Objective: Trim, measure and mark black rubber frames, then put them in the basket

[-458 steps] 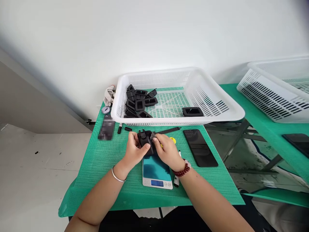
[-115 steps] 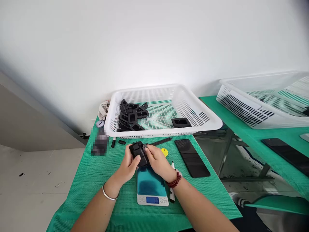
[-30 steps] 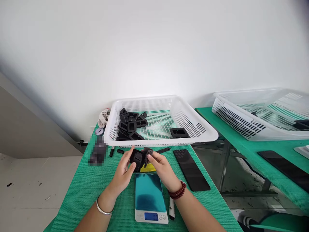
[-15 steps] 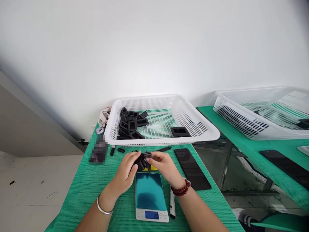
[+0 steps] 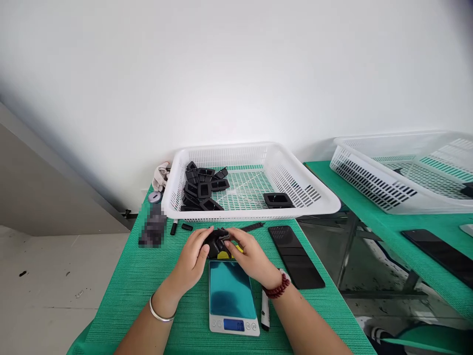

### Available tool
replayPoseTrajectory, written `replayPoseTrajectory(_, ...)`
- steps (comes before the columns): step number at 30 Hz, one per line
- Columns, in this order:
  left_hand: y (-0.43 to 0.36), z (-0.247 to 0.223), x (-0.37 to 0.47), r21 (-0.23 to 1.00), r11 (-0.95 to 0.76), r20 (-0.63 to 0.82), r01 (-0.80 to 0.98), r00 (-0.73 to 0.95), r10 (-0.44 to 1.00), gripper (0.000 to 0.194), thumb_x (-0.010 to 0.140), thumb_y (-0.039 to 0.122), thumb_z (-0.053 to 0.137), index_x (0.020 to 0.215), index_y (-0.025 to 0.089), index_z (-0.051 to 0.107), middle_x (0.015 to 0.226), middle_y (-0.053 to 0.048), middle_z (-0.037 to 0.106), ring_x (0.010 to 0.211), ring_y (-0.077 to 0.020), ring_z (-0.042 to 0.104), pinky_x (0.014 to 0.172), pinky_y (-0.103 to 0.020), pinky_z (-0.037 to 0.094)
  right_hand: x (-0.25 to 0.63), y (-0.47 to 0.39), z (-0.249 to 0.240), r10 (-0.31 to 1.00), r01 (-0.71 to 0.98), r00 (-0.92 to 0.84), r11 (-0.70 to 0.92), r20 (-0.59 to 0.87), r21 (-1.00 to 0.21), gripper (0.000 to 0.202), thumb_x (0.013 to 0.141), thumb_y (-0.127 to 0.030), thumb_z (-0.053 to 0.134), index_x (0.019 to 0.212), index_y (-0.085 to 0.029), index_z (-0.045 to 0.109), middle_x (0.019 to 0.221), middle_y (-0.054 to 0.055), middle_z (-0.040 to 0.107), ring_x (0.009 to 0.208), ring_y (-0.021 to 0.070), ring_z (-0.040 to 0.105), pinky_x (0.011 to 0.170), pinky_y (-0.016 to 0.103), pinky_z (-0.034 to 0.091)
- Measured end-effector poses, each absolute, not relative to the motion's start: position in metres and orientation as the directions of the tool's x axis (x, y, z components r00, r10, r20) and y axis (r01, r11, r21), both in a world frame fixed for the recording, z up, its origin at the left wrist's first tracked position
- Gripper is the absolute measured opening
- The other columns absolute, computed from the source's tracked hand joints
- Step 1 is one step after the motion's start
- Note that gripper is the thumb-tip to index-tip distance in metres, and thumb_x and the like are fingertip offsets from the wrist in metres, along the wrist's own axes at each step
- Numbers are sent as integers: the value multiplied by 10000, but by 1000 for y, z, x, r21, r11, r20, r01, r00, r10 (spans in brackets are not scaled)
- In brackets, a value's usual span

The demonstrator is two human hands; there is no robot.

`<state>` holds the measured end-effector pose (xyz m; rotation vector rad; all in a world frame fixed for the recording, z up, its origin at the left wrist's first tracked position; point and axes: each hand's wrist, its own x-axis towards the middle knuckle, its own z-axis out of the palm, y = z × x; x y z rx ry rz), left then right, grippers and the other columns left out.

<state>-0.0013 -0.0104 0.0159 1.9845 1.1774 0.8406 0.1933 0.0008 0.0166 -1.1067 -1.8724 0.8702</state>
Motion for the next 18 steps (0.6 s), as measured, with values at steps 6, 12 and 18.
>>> replayPoseTrajectory(6,-10,17,1,772,-438,220,461,453,864,456,968,345,306,1421,305,341,1360,-77,460,1285,-245,392,1068,-437,364,192,2,16,940,409,-226,328,254,-852,208,932,-338,415,925,-215,582,874,61,646,752,169,598,621,298,499)
replayPoseTrajectory(12,-10,17,1,774,-435,232,460,435,870,440,969,345,302,1400,290,375,1320,-77,488,1241,-228,442,1045,-406,387,197,3,20,919,401,-320,351,230,-846,197,912,-308,440,1023,-218,575,943,57,650,831,175,604,705,324,508)
replayPoseTrajectory(18,-9,18,2,766,-460,240,449,464,853,443,967,368,295,1387,267,395,1330,-89,495,1250,-244,433,1047,-431,379,195,3,19,941,452,-260,316,216,-834,208,914,-335,426,829,-202,561,751,33,604,661,154,550,590,299,459)
